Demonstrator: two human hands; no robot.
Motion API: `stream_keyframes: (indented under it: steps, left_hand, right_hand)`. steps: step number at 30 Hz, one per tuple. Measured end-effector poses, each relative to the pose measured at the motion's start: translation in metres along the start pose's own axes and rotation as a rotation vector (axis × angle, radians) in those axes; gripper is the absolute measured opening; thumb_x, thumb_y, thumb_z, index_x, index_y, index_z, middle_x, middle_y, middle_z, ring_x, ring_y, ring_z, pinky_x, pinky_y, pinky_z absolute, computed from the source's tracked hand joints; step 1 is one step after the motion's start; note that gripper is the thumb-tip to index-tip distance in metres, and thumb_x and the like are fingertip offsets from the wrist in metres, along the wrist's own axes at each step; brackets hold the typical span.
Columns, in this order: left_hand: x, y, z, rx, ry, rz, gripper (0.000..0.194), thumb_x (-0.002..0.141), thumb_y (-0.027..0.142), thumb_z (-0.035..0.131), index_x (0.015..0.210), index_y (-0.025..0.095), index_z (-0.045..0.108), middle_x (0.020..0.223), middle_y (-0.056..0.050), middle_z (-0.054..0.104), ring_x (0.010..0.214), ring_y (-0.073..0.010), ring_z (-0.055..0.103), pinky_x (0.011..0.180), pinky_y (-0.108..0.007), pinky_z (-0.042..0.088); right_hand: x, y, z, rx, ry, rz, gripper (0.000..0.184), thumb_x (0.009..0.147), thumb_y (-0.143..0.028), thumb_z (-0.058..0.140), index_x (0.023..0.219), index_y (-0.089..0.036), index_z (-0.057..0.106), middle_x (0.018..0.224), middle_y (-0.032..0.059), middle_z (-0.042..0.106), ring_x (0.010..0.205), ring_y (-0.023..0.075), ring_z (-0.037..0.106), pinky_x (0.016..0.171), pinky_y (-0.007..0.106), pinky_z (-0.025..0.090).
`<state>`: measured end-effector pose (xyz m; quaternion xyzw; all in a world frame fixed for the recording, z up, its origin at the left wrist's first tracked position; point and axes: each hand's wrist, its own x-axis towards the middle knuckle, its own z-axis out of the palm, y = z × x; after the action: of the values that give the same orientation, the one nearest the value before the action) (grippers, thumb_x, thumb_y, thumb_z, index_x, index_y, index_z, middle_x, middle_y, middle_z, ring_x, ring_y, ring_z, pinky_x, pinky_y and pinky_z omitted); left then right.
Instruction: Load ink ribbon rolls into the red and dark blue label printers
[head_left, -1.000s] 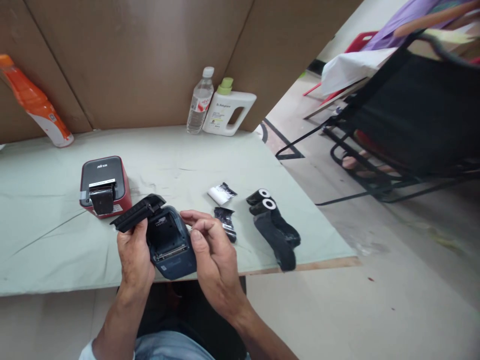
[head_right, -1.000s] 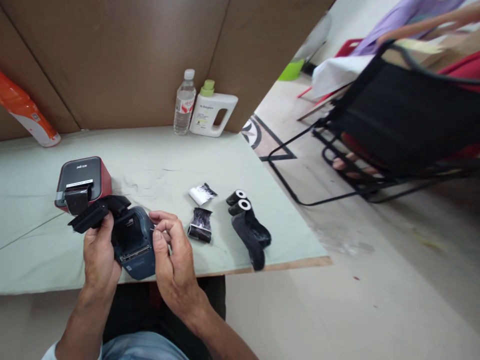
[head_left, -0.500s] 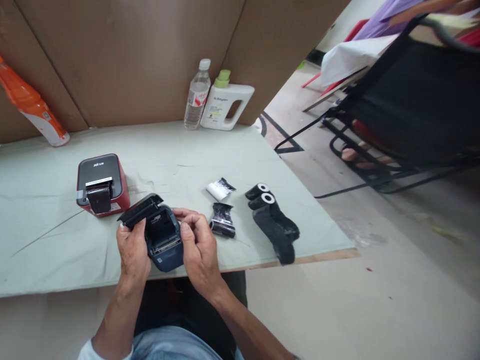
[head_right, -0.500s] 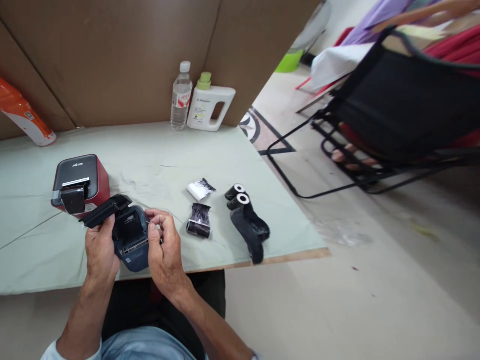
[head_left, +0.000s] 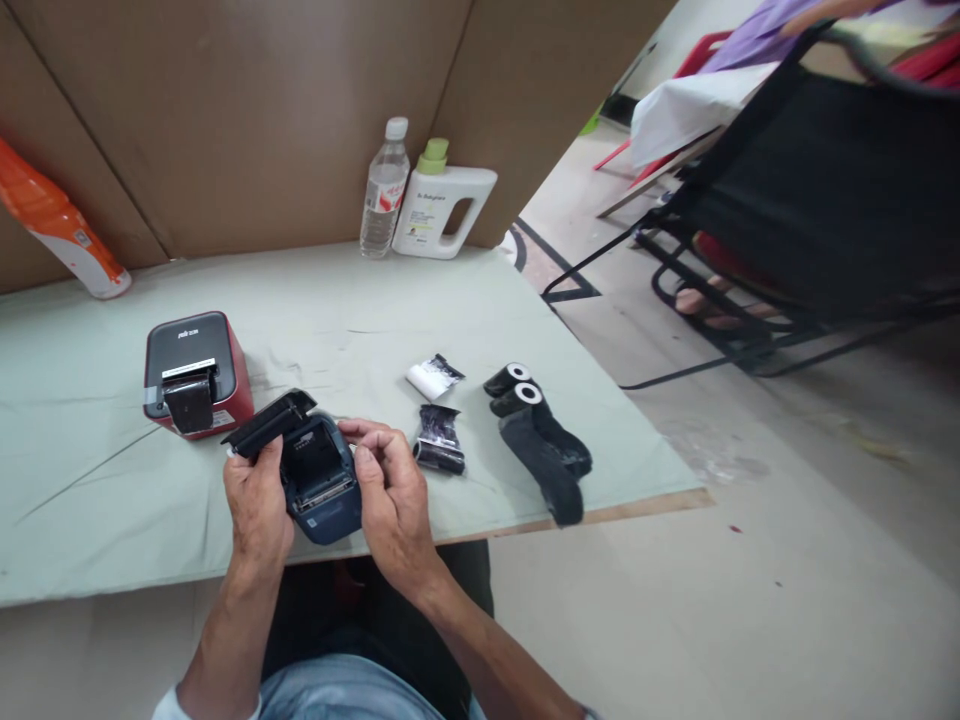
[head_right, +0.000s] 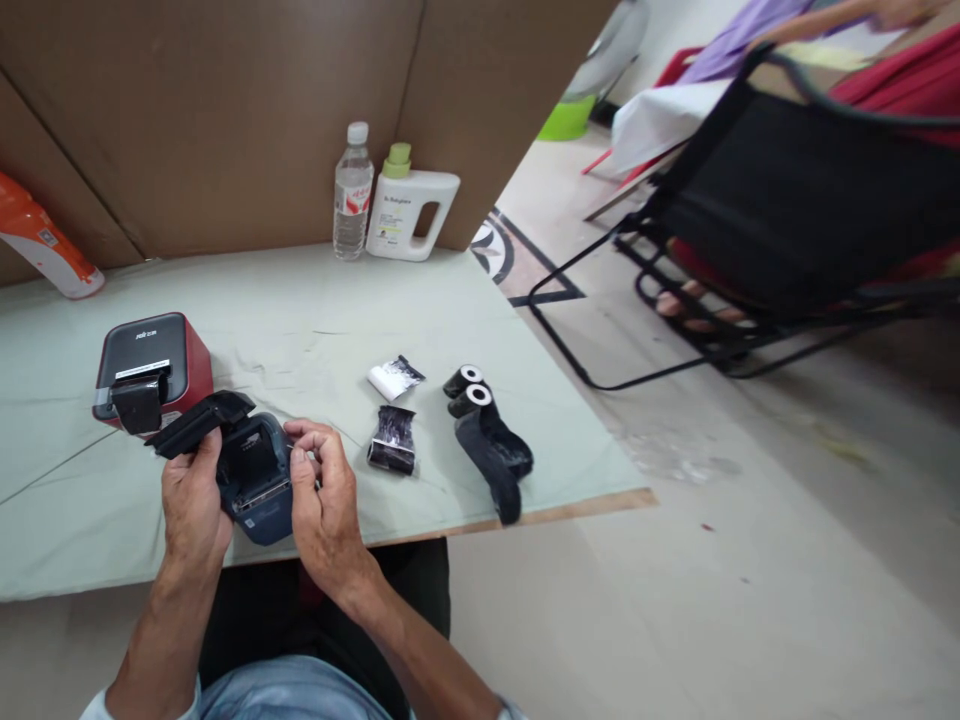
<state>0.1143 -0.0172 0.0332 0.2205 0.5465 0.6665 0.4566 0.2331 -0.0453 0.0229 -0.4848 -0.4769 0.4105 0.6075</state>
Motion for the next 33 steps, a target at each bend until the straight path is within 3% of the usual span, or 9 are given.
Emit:
stream_keyframes:
  steps: [4, 9, 14, 18, 23, 29, 33]
  left_hand:
    - [0.000, 0.007, -0.001, -0.027, 0.053, -0.033, 0.056, 0.053, 0.055, 0.099, 0.091, 0.018, 0.080, 0.090, -0.002, 0.082, 0.079, -0.0198, 0.076, 0.080, -0.031, 0.061]
    - [-0.002, 0.013, -0.008, 0.000, 0.065, -0.176, 0.066, 0.048, 0.056, 0.101, 0.096, 0.016, 0.081, 0.098, -0.007, 0.083, 0.089, -0.0254, 0.078, 0.082, -0.033, 0.061]
    - [-0.008, 0.017, -0.014, -0.007, -0.059, -0.377, 0.067, 0.048, 0.053, 0.102, 0.097, 0.013, 0.080, 0.088, -0.009, 0.083, 0.088, -0.0296, 0.079, 0.083, -0.037, 0.062]
    - [-0.014, 0.021, -0.015, -0.056, -0.223, -0.488, 0.061, 0.050, 0.050, 0.103, 0.092, 0.012, 0.081, 0.074, -0.008, 0.080, 0.064, -0.0226, 0.074, 0.066, -0.031, 0.060]
    - [-0.021, 0.029, -0.017, -0.118, -0.389, -0.488, 0.053, 0.062, 0.051, 0.098, 0.092, 0.011, 0.082, 0.071, -0.007, 0.077, 0.056, -0.0155, 0.068, 0.055, -0.023, 0.053]
    - [-0.024, 0.033, -0.016, -0.099, -0.412, -0.417, 0.052, 0.059, 0.055, 0.098, 0.086, 0.013, 0.083, 0.076, -0.009, 0.078, 0.070, -0.0233, 0.074, 0.059, -0.026, 0.055]
    - [-0.023, 0.033, -0.017, -0.081, -0.441, -0.417, 0.054, 0.059, 0.057, 0.097, 0.086, 0.013, 0.083, 0.080, -0.011, 0.080, 0.069, -0.0235, 0.074, 0.063, -0.029, 0.058]
  right_hand:
    - [0.000, -0.001, -0.003, 0.012, -0.010, -0.022, 0.013, 0.105, -0.029, 0.051, 0.096, -0.023, 0.060, 0.120, 0.0098, 0.070, 0.117, 0.0221, 0.066, 0.097, 0.037, 0.054]
    - [0.009, -0.008, -0.015, -0.033, -0.032, -0.118, 0.012, 0.102, -0.022, 0.057, 0.093, -0.023, 0.065, 0.105, 0.0056, 0.072, 0.103, 0.0192, 0.068, 0.092, 0.033, 0.054]
    - [0.032, -0.023, -0.034, -0.177, -0.189, -0.175, 0.015, 0.096, -0.018, 0.061, 0.082, -0.022, 0.064, 0.082, 0.0007, 0.069, 0.077, 0.0151, 0.064, 0.074, 0.028, 0.052]
    - [0.047, -0.034, -0.042, -0.211, -0.393, -0.110, 0.016, 0.094, -0.020, 0.060, 0.078, -0.021, 0.065, 0.073, -0.0016, 0.064, 0.068, 0.0133, 0.058, 0.066, 0.026, 0.048]
    - [0.052, -0.039, -0.042, -0.152, -0.502, 0.010, 0.015, 0.093, -0.023, 0.063, 0.079, -0.020, 0.067, 0.072, -0.0020, 0.063, 0.067, 0.0126, 0.055, 0.063, 0.025, 0.045]
    - [0.052, -0.041, -0.040, -0.076, -0.562, 0.102, 0.017, 0.093, -0.029, 0.067, 0.078, -0.019, 0.068, 0.070, -0.0014, 0.060, 0.063, 0.0119, 0.049, 0.054, 0.023, 0.037]
    - [0.053, -0.041, -0.037, -0.022, -0.572, 0.139, 0.015, 0.091, -0.026, 0.066, 0.078, -0.019, 0.068, 0.068, -0.0027, 0.060, 0.062, 0.0111, 0.049, 0.057, 0.023, 0.039]
